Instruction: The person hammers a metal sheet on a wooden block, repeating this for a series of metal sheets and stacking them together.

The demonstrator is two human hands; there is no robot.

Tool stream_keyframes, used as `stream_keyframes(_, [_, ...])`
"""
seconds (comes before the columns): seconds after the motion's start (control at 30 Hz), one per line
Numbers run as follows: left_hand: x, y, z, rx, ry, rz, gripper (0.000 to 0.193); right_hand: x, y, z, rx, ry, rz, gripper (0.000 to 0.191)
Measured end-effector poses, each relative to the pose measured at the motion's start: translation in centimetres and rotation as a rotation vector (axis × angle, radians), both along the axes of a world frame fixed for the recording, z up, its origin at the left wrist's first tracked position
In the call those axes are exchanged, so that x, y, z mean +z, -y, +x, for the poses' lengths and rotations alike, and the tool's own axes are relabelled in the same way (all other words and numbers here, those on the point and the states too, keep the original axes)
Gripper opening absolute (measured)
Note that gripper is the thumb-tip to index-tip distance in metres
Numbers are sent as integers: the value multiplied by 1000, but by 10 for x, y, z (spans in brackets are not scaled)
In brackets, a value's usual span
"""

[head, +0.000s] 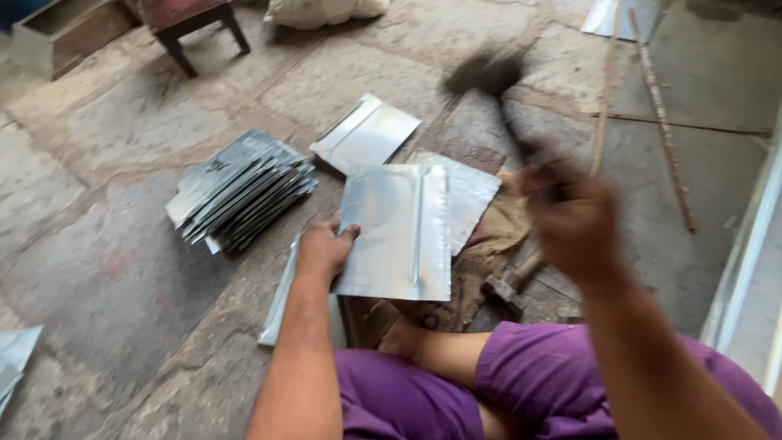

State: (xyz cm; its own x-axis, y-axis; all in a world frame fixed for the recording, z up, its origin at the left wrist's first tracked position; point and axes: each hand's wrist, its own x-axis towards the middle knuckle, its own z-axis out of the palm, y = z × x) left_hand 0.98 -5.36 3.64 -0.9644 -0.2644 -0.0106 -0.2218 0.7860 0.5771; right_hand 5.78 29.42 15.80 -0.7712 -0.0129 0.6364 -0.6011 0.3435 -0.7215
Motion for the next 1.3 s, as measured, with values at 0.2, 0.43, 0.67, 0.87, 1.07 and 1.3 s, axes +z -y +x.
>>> stream_keyframes(0.2, [-2,-5,1,117,-10,22,56,-25,1,-6,-49,-329,-226,22])
stream_keyframes(0.43, [22,-29,9,158,5,-27,68,-52,12,-32,-172,542,337,32])
stream_keyframes(0.67, [29,-25,11,113,25,-29,72,15,-17,17,39,-197,-225,26])
stream_keyframes(0.87, [16,-21,9,121,32,-20,74,-44,26,-19,-178,13,212,15])
stream_keyframes(1.07, [10,-22,9,84,-7,-107,74,-18,13,-7,-111,327,150,32])
stream_keyframes(1.3, [30,-26,9,119,63,-35,74,6,-1,2,48,-383,-262,33])
